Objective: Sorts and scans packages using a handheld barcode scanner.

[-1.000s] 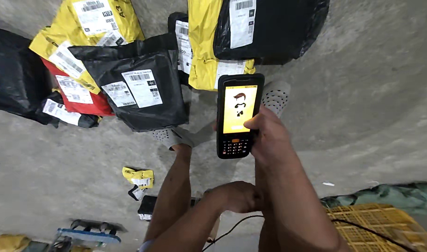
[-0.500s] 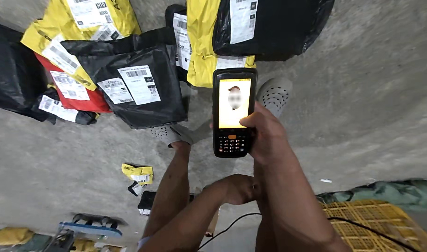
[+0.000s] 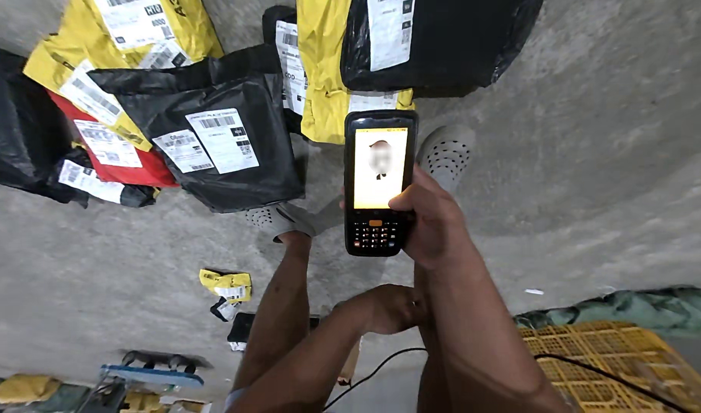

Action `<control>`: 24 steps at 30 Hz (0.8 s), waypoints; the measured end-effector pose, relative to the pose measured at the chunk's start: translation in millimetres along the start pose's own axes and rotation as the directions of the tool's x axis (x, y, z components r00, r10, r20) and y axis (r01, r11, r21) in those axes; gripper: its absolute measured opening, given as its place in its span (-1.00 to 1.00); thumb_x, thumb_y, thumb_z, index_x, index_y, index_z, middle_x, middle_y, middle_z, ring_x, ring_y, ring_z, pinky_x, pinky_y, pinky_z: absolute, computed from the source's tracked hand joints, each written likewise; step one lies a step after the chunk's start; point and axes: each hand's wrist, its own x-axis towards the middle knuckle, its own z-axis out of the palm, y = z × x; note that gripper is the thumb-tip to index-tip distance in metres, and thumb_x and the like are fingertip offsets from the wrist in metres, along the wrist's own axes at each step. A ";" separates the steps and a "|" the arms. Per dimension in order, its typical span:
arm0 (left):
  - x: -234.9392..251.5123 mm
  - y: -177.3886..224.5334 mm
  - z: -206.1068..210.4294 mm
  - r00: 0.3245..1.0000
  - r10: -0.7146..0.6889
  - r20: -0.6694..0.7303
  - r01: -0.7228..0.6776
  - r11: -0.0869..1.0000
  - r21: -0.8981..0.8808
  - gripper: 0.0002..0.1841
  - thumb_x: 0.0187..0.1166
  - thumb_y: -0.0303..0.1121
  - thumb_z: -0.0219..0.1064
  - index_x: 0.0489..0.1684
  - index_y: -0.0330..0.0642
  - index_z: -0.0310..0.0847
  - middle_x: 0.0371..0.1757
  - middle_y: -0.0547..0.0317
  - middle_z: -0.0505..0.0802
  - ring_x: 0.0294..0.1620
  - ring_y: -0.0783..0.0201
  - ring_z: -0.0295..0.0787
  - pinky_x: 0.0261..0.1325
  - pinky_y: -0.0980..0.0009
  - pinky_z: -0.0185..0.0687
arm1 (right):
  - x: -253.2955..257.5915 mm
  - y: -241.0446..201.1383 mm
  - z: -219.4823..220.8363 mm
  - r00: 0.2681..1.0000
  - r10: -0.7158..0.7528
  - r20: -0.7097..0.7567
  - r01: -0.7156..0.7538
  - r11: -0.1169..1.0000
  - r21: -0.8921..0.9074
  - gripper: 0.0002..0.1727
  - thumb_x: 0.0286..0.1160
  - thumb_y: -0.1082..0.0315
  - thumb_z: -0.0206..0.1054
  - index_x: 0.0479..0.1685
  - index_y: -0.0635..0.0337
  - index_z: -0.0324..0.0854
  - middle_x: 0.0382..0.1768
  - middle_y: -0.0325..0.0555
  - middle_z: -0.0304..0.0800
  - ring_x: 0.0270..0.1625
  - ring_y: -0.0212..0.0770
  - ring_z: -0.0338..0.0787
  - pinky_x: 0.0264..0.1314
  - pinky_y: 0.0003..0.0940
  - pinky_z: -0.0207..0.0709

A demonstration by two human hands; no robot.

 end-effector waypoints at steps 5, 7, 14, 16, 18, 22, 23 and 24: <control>-1.6 -0.1 0.2 0.999 0.032 -0.007 -0.032 0.999 -0.014 -0.74 0.77 -0.32 0.15 -0.03 -0.37 0.65 -0.17 -0.08 0.77 -0.14 0.14 0.71 0.00 0.07 0.63 | 0.5 2.7 0.5 1.000 0.017 0.000 -0.017 0.999 0.031 -0.28 0.29 0.40 0.03 0.64 -0.05 0.23 0.30 0.09 0.70 0.21 0.00 0.81 0.11 0.00 0.76; -1.8 0.1 0.3 0.999 0.041 -0.008 -0.041 0.999 -0.015 -0.74 0.77 -0.31 0.16 -0.04 -0.37 0.65 -0.19 -0.06 0.77 -0.16 0.16 0.70 -0.02 0.10 0.62 | 0.1 2.6 1.8 1.000 0.020 -0.015 -0.020 1.000 0.011 -0.29 0.27 0.39 0.04 0.62 -0.06 0.26 0.25 0.03 0.73 0.16 -0.08 0.82 0.04 -0.08 0.78; -0.2 -1.6 0.5 0.999 0.050 -0.007 -0.050 0.998 0.031 -0.73 0.77 -0.29 0.14 -0.07 -0.35 0.63 -0.24 -0.05 0.75 -0.20 0.14 0.70 -0.06 0.08 0.61 | -0.2 2.8 1.5 1.000 0.004 0.014 -0.005 0.999 0.036 -0.28 0.29 0.39 0.03 0.64 -0.07 0.22 0.29 0.07 0.70 0.22 -0.02 0.80 0.10 -0.02 0.77; -0.4 -1.2 0.9 0.999 0.038 -0.003 -0.038 0.999 0.029 -0.72 0.77 -0.29 0.13 -0.06 -0.36 0.63 -0.22 -0.07 0.76 -0.17 0.12 0.70 -0.03 0.06 0.61 | -0.4 3.3 1.5 1.000 0.013 0.015 -0.014 0.999 0.050 -0.28 0.29 0.38 0.04 0.64 -0.07 0.22 0.30 0.10 0.69 0.21 0.01 0.80 0.09 -0.02 0.77; -0.5 -1.2 1.8 0.999 0.038 -0.003 -0.038 0.999 0.031 -0.72 0.78 -0.28 0.13 -0.07 -0.35 0.63 -0.22 -0.06 0.75 -0.17 0.13 0.70 -0.04 0.07 0.61 | -1.0 3.0 2.2 1.000 0.028 0.001 -0.028 0.998 0.054 -0.27 0.28 0.38 0.05 0.64 -0.05 0.22 0.29 0.15 0.69 0.21 0.06 0.81 0.06 0.01 0.77; -0.3 0.8 2.1 1.000 0.011 0.006 -0.011 1.000 0.025 -0.73 0.77 -0.29 0.14 -0.06 -0.35 0.64 -0.23 -0.05 0.75 -0.23 0.14 0.69 -0.09 0.08 0.61 | -2.3 2.1 2.4 1.000 0.024 -0.018 -0.023 0.999 0.026 -0.32 0.30 0.37 0.04 0.59 -0.01 0.28 0.26 0.14 0.72 0.17 0.04 0.83 0.03 0.01 0.78; -0.2 1.0 2.2 1.000 0.008 0.004 -0.008 1.000 0.021 -0.73 0.77 -0.29 0.14 -0.06 -0.35 0.64 -0.24 -0.04 0.75 -0.24 0.15 0.68 -0.10 0.09 0.61 | -2.0 2.4 2.2 1.000 0.017 -0.025 -0.017 1.000 0.017 -0.34 0.30 0.36 0.04 0.56 0.01 0.31 0.23 0.13 0.74 0.14 0.03 0.84 0.02 0.00 0.78; -0.2 1.0 2.1 1.000 0.010 0.003 -0.010 1.000 0.019 -0.73 0.77 -0.29 0.15 -0.05 -0.36 0.64 -0.24 -0.05 0.75 -0.23 0.15 0.69 -0.09 0.09 0.62 | -2.0 2.4 1.6 1.000 0.012 -0.024 -0.012 1.000 0.014 -0.36 0.30 0.36 0.04 0.54 0.02 0.33 0.22 0.13 0.75 0.13 0.03 0.84 0.02 0.01 0.79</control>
